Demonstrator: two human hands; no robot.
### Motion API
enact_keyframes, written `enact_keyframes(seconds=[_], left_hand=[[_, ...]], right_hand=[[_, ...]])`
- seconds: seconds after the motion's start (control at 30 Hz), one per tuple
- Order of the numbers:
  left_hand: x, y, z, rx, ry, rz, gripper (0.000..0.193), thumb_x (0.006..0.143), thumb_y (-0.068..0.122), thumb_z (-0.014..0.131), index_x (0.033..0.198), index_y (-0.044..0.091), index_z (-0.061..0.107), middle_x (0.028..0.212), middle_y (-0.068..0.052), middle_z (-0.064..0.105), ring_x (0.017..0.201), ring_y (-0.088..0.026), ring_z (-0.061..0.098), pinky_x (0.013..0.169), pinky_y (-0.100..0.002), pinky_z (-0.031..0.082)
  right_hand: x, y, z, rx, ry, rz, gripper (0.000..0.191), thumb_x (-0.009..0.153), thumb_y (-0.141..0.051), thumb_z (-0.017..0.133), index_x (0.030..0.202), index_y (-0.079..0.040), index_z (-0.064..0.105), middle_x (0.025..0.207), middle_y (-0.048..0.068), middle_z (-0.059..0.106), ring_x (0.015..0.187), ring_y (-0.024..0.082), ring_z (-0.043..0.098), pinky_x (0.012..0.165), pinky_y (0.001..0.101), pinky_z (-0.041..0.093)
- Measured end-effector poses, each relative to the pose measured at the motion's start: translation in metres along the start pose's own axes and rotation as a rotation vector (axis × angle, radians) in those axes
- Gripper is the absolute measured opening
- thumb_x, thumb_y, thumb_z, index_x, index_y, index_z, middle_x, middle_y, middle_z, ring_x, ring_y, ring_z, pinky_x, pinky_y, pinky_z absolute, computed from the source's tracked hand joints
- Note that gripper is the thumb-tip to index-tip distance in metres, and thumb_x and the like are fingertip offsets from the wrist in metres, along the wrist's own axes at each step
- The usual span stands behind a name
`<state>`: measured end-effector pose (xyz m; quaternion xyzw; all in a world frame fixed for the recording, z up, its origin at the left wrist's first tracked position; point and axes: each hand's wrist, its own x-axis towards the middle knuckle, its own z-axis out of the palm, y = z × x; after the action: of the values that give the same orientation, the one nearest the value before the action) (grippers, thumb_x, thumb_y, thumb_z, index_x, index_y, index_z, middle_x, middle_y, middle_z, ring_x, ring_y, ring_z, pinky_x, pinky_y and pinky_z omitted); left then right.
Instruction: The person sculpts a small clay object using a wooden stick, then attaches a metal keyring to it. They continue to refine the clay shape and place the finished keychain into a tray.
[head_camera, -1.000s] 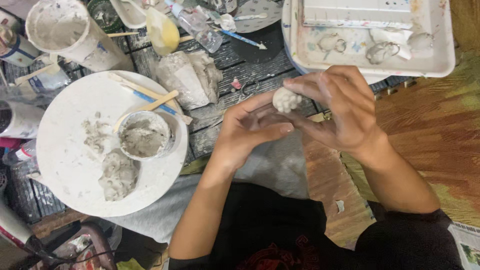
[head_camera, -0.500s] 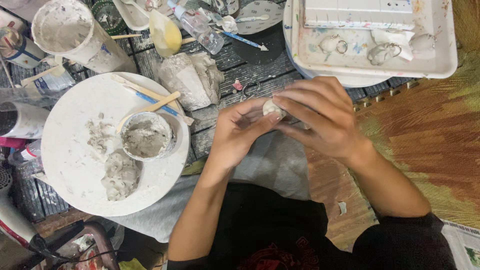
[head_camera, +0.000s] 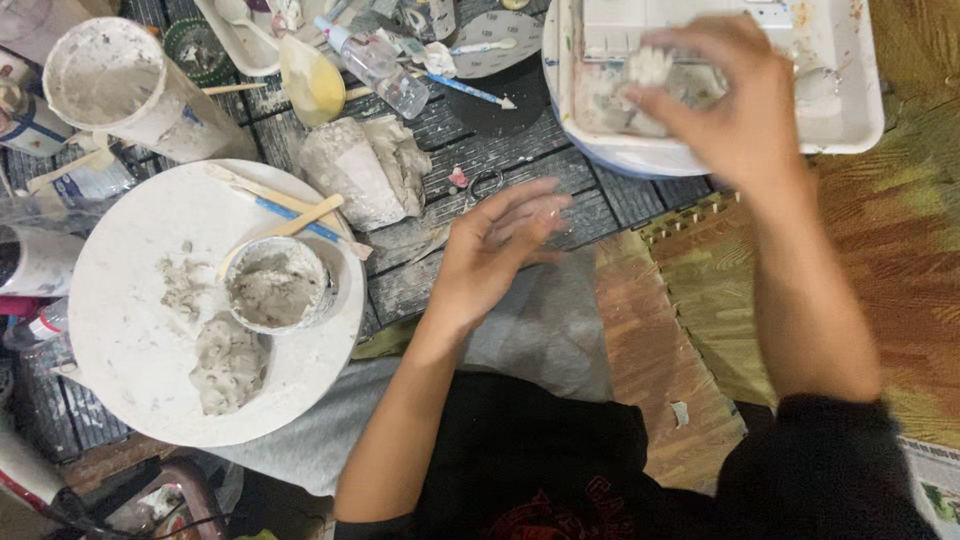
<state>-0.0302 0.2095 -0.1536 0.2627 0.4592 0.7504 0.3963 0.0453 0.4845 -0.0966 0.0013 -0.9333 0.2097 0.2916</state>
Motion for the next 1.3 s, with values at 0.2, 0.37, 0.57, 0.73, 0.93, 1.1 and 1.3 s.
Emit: enact_keyframes(seconds=[0.2, 0.37, 0.57, 0.73, 0.93, 1.1, 1.3], left_hand=[[-0.001, -0.002, 0.003, 0.108, 0.089, -0.022, 0.037, 0.103, 0.011, 0.065, 0.138, -0.001, 0.061, 0.128, -0.014, 0.072, 0.11, -0.019, 0.071, 0.085, -0.033, 0.065], [-0.008, -0.005, -0.003, 0.099, 0.069, 0.015, 0.039, 0.102, 0.011, 0.065, 0.139, 0.0, 0.06, 0.13, -0.012, 0.071, 0.109, -0.017, 0.07, 0.087, -0.032, 0.064], [-0.011, -0.006, 0.001, 0.146, 0.059, -0.001, 0.039, 0.102, 0.012, 0.067, 0.139, 0.0, 0.061, 0.127, -0.012, 0.071, 0.106, -0.016, 0.069, 0.085, -0.031, 0.064], [-0.015, -0.001, 0.005, 0.204, 0.073, 0.015, 0.037, 0.103, 0.013, 0.067, 0.137, 0.001, 0.063, 0.125, -0.012, 0.074, 0.106, -0.016, 0.071, 0.083, -0.031, 0.064], [-0.017, 0.004, 0.009, 0.236, 0.095, -0.016, 0.036, 0.1, 0.01, 0.068, 0.136, 0.004, 0.064, 0.126, -0.01, 0.072, 0.107, -0.016, 0.071, 0.087, -0.031, 0.063], [-0.02, 0.003, 0.005, 0.193, 0.087, 0.006, 0.035, 0.101, 0.007, 0.067, 0.136, 0.003, 0.063, 0.126, -0.009, 0.072, 0.112, -0.015, 0.069, 0.089, -0.03, 0.062], [-0.019, 0.01, 0.012, 0.231, 0.098, 0.167, 0.034, 0.102, -0.001, 0.069, 0.136, 0.0, 0.065, 0.126, -0.01, 0.072, 0.114, -0.014, 0.068, 0.095, -0.029, 0.059]], right_hand=[[0.035, 0.03, 0.01, -0.027, -0.287, -0.041, 0.039, 0.091, -0.028, 0.089, 0.118, -0.002, 0.077, 0.108, 0.017, 0.072, 0.104, 0.031, 0.067, 0.089, 0.0431, 0.053], [0.045, 0.027, 0.018, 0.039, -0.411, -0.057, 0.045, 0.091, -0.032, 0.086, 0.123, -0.003, 0.075, 0.111, 0.017, 0.073, 0.1, 0.03, 0.069, 0.089, 0.0434, 0.054], [0.042, 0.019, -0.005, 0.091, -0.351, 0.094, 0.049, 0.087, -0.033, 0.08, 0.127, -0.006, 0.069, 0.123, 0.015, 0.07, 0.114, 0.029, 0.066, 0.092, 0.0433, 0.052], [0.042, 0.037, -0.026, -0.14, -0.523, 0.038, 0.047, 0.087, -0.033, 0.087, 0.127, -0.012, 0.073, 0.123, 0.011, 0.075, 0.111, 0.027, 0.071, 0.097, 0.043, 0.056], [0.037, 0.057, -0.003, -0.169, -0.566, 0.06, 0.066, 0.079, -0.028, 0.089, 0.138, -0.007, 0.068, 0.126, 0.017, 0.072, 0.109, 0.033, 0.07, 0.089, 0.0453, 0.056], [0.038, 0.056, -0.012, -0.067, -0.54, 0.025, 0.059, 0.081, -0.025, 0.087, 0.133, -0.003, 0.069, 0.122, 0.017, 0.073, 0.11, 0.031, 0.07, 0.093, 0.0441, 0.056], [0.032, 0.034, -0.057, 0.199, -0.473, 0.068, 0.03, 0.09, -0.016, 0.083, 0.116, -0.004, 0.074, 0.109, 0.012, 0.076, 0.103, 0.023, 0.073, 0.096, 0.0405, 0.058]])
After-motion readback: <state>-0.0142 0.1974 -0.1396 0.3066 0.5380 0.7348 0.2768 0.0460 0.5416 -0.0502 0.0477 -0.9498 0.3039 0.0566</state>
